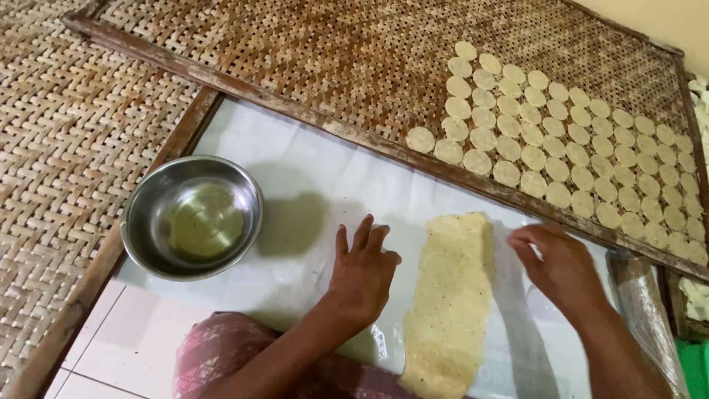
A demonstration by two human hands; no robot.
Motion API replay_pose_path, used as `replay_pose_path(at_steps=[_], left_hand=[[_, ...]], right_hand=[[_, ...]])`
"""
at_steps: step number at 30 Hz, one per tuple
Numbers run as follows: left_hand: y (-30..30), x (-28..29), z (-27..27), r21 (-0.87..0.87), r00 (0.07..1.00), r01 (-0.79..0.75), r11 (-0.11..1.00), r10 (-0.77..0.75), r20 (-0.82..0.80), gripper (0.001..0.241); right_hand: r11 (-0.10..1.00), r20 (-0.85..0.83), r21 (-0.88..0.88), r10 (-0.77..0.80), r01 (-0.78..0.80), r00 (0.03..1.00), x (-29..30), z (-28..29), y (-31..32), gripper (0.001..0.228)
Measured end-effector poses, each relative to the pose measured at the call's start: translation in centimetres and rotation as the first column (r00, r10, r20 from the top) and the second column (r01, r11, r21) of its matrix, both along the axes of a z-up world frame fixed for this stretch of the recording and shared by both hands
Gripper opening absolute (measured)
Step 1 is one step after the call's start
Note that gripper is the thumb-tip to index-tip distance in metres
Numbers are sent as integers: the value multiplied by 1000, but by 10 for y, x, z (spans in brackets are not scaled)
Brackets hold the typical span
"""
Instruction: Rolling out dough, cutting circular pieces using a mold, and placing them on a drying rack.
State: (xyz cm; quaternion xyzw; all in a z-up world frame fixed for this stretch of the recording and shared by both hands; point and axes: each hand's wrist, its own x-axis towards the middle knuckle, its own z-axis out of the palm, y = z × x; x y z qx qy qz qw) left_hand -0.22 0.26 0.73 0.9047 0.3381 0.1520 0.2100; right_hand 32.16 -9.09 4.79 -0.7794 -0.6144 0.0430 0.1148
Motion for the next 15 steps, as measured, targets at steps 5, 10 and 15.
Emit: replay_pose_path(at_steps=[5,10,15], left_hand=[[2,4,5,-70,987,4,998,-15,-158,39],[0,3,1,-66,995,-38,997,31,-99,33],[0,3,11,-99,990,-1,995,-13,-141,32]], right_hand=[[1000,-104,13,19,-17,994,-30,-3,45,28],[986,116,17,164,-167,980,-27,-23,59,40],[990,197,-121,94,-71,976,-32,-15,57,32]])
